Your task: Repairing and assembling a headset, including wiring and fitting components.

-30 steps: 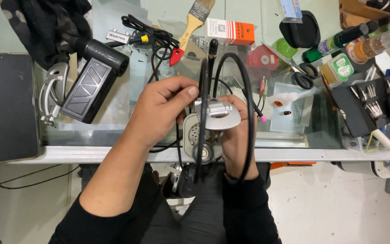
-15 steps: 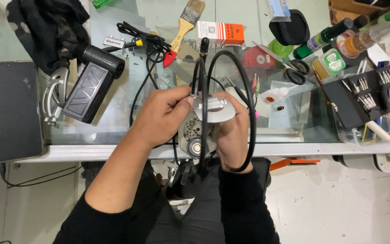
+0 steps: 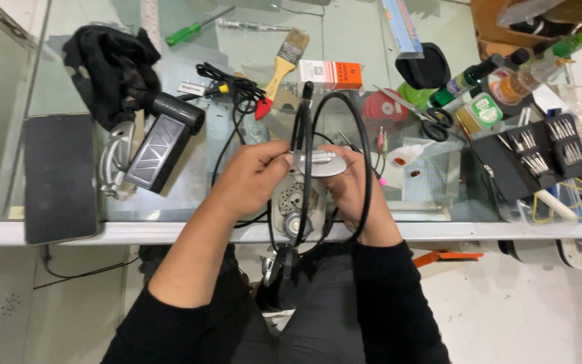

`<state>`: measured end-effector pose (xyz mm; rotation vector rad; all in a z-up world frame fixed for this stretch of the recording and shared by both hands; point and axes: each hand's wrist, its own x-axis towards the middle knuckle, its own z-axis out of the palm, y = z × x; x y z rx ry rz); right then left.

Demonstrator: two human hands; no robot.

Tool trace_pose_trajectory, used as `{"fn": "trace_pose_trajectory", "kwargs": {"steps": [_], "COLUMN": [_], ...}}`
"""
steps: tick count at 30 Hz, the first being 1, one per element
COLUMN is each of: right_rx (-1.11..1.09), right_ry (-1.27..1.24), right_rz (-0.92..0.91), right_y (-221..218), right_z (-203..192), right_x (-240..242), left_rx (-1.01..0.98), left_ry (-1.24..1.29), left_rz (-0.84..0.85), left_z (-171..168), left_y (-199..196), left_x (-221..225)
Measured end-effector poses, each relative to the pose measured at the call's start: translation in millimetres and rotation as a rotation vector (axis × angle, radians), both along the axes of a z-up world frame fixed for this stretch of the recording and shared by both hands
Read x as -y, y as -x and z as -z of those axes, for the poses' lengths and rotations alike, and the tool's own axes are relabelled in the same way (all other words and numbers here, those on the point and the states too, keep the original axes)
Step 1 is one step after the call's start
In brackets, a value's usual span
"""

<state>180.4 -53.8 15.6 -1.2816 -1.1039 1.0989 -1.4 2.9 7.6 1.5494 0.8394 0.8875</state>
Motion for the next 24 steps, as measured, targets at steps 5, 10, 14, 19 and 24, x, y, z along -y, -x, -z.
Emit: {"fn": "trace_pose_trajectory", "kwargs": {"steps": [5, 10, 14, 19, 24], "right_rx": [0.213, 0.213, 0.014, -0.07, -0.147], "right_ry": [0.05, 0.136, 0.09, 0.147, 0.146], "right_rz": [-0.042, 0.073, 0.165, 0.227, 0.276], "right_y": [3, -4, 8, 9, 1], "right_z": [-24, 5, -20, -20, -4], "right_x": [-7, -11, -9, -8, -10], "left_rx": [-0.043, -0.117, -0.169, -0.896, -1.245], "left_ry": [0.01, 0.096, -0.086, -0.806, -1.174], "left_rz": [-0.026, -0.059, -0.267, -0.424, -0.345], "left_z": [-13, -15, -29, -24, -1], "left_y": [3, -6, 5, 57, 59], "left_x": [6, 9, 11, -43, -64]}}
